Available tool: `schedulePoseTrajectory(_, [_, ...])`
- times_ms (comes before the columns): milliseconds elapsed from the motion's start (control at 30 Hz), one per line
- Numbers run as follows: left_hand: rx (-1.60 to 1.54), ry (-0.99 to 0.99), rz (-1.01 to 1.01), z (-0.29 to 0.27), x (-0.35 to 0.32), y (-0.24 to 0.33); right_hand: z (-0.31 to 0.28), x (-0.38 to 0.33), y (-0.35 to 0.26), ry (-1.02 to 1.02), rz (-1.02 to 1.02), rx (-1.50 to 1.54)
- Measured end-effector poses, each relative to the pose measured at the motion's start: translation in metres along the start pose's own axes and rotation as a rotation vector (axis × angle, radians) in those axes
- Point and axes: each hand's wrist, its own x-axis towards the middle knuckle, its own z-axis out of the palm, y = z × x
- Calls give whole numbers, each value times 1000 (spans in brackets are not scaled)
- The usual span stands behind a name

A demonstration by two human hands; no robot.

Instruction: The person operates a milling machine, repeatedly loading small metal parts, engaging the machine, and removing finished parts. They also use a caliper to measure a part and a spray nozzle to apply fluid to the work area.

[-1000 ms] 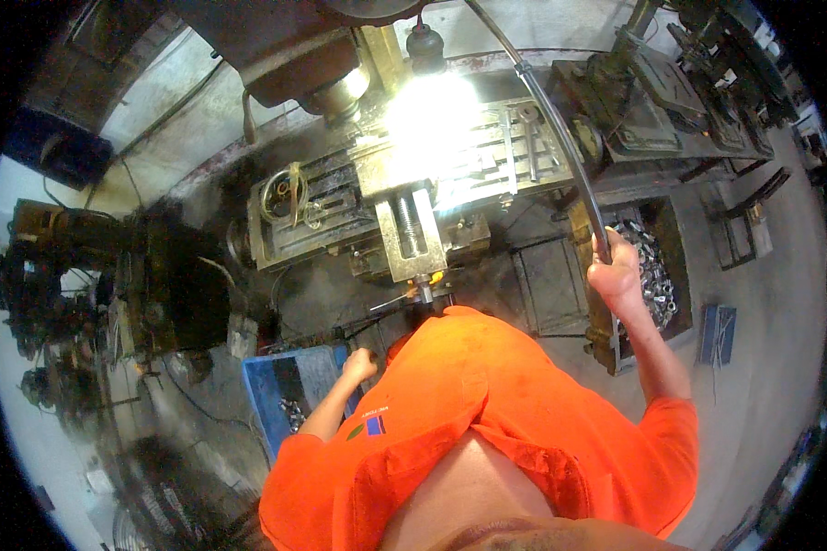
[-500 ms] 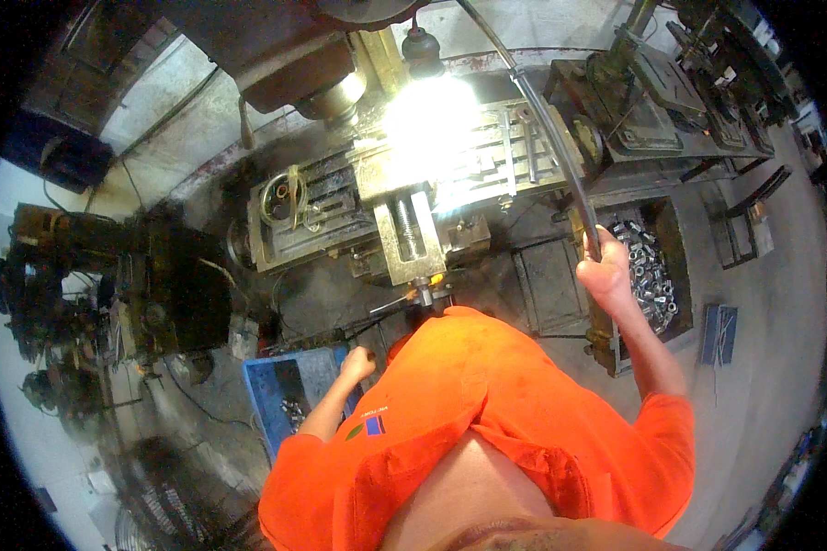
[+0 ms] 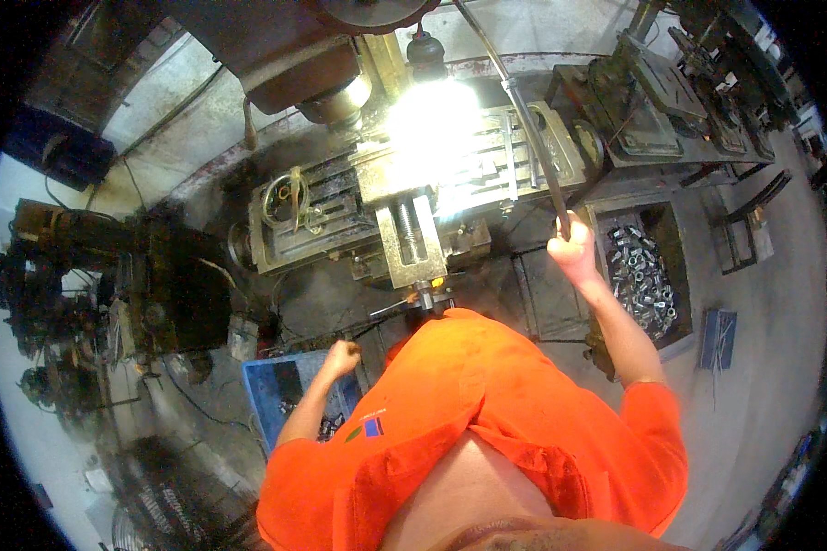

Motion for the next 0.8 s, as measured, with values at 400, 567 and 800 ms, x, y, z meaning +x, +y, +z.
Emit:
schedulePoseTrajectory(400, [-622, 473, 422, -194, 104, 163, 36, 21, 47, 158, -65, -76])
schedulePoseTrajectory(567, [-679, 433, 417, -223, 169, 184, -39, -27, -42, 13, 92, -149])
schedulePoseTrajectory(800, [-985, 377, 328, -228, 205, 220, -196, -100, -152, 768, -370, -322])
